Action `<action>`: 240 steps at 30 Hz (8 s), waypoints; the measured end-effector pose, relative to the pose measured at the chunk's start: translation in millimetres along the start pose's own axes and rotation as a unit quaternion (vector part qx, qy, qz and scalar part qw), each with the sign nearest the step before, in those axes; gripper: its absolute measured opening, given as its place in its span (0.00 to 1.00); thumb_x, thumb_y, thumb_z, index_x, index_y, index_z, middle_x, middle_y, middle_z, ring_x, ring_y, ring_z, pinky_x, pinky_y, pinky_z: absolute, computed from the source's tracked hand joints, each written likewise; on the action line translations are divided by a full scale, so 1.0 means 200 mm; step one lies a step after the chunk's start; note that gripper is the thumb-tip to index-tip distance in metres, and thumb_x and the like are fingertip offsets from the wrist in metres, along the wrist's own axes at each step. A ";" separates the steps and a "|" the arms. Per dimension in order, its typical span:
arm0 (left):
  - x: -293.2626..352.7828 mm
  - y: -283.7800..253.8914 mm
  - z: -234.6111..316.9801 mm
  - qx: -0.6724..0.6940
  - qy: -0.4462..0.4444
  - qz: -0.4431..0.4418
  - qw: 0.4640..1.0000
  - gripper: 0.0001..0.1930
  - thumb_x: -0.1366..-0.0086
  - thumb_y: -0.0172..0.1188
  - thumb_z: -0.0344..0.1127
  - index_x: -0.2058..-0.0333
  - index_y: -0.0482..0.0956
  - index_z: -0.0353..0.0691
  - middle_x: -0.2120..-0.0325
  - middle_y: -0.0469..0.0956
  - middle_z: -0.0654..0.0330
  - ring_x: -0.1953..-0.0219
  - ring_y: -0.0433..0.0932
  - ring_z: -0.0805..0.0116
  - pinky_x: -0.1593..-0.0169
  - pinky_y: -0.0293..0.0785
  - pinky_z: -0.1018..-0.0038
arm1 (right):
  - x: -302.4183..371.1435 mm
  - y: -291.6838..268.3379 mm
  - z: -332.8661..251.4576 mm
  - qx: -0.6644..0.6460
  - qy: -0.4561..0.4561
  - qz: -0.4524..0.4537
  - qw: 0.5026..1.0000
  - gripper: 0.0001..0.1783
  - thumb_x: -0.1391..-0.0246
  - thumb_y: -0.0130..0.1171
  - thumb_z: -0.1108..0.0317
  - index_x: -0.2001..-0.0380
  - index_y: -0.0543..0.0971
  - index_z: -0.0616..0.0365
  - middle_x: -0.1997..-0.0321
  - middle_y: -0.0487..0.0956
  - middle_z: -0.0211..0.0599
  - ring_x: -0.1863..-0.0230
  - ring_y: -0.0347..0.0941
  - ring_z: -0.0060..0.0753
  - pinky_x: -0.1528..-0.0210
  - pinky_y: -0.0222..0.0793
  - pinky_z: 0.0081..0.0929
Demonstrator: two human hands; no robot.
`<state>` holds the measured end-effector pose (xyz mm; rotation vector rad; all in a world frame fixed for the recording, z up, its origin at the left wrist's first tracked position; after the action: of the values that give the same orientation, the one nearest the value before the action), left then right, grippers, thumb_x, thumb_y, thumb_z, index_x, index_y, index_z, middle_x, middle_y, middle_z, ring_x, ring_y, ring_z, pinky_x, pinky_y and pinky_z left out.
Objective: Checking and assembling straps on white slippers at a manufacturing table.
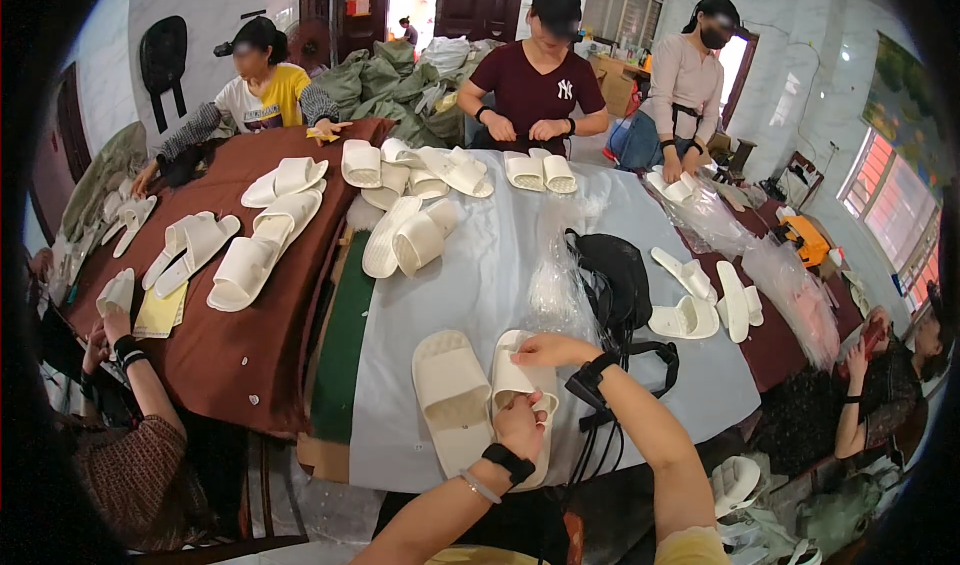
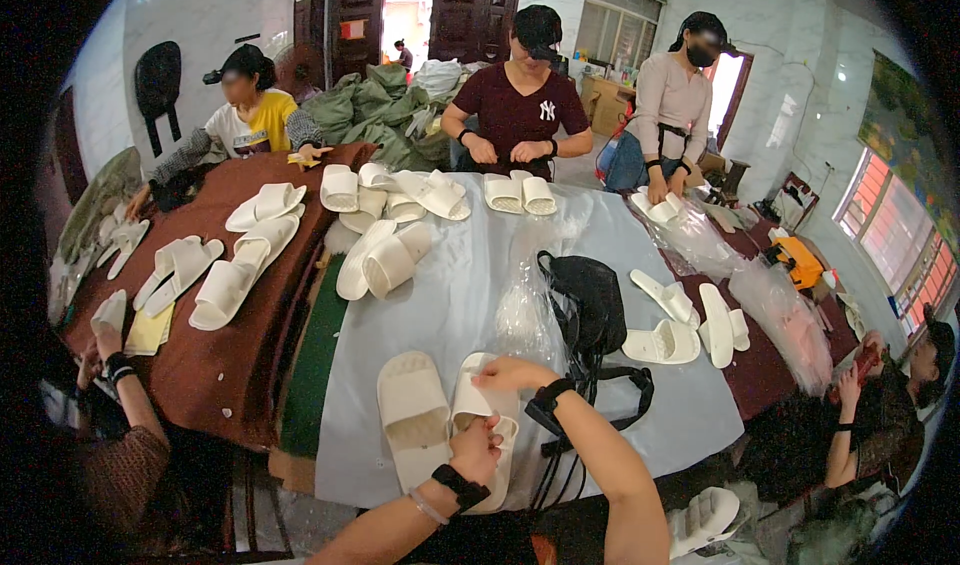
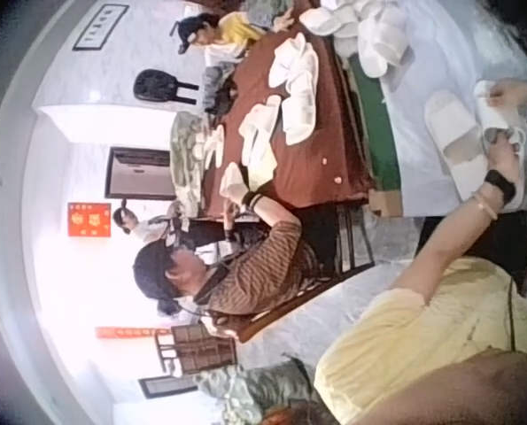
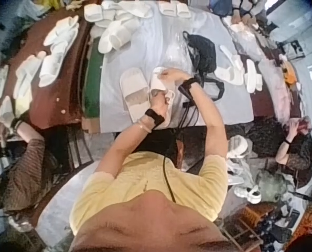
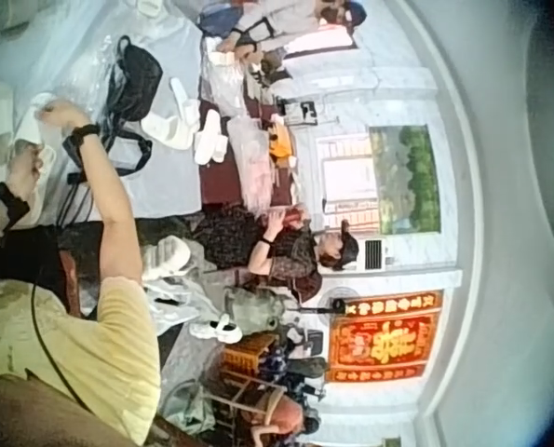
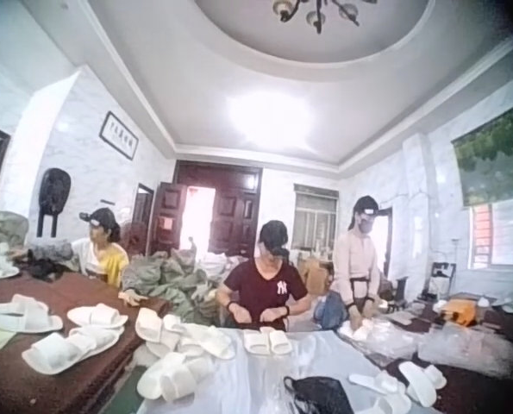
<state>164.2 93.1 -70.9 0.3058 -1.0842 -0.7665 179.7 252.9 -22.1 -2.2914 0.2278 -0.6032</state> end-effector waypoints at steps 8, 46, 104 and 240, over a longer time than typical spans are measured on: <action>-0.08 0.06 -0.02 0.010 0.168 0.062 0.984 0.05 0.41 0.46 0.25 0.66 0.69 0.39 0.77 0.72 0.63 0.82 0.70 0.77 0.86 0.61 0.80 | -0.04 -0.01 0.06 -0.071 0.030 -0.059 0.995 0.30 0.54 0.55 0.43 0.65 0.78 0.65 0.68 0.78 0.37 0.67 0.70 0.29 0.63 0.65 0.25; 0.43 -0.37 0.22 -0.030 0.303 0.033 0.952 0.08 0.37 0.50 0.36 0.65 0.67 0.38 0.69 0.74 0.61 0.67 0.75 0.72 0.65 0.67 0.79 | -0.11 0.01 0.05 -0.679 0.172 0.139 0.700 0.10 0.52 0.41 0.76 0.66 0.68 0.65 0.67 0.75 0.42 0.82 0.59 0.19 0.79 0.59 0.18; 0.00 -0.20 0.61 -0.407 0.330 -0.107 0.845 0.11 0.42 0.55 0.33 0.65 0.75 0.29 0.71 0.79 0.57 0.69 0.77 0.75 0.66 0.71 0.81 | 0.01 0.34 -0.23 -0.696 -0.046 0.191 0.691 0.31 0.47 0.47 0.71 0.41 0.52 0.60 0.45 0.68 0.42 0.74 0.59 0.14 0.69 0.58 0.12; 0.04 -0.29 0.53 -0.408 0.415 -0.025 0.813 0.04 0.43 0.56 0.29 0.71 0.75 0.35 0.73 0.73 0.63 0.71 0.71 0.76 0.67 0.69 0.80 | 0.12 0.45 -0.35 -0.240 -0.109 0.423 0.867 0.07 0.51 0.55 0.70 0.71 0.75 0.63 0.75 0.72 0.41 0.75 0.68 0.39 0.72 0.64 0.30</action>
<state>49.6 61.5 -50.4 -0.0877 0.1303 -0.9426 168.4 137.1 -33.6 -2.3616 1.3048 0.2002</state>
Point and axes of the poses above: each hand's wrist, its own x-axis away from the middle knuckle, its own y-axis out of the palm, z = x × y, the point moved 2 cm from there along -x, towards the middle knuckle
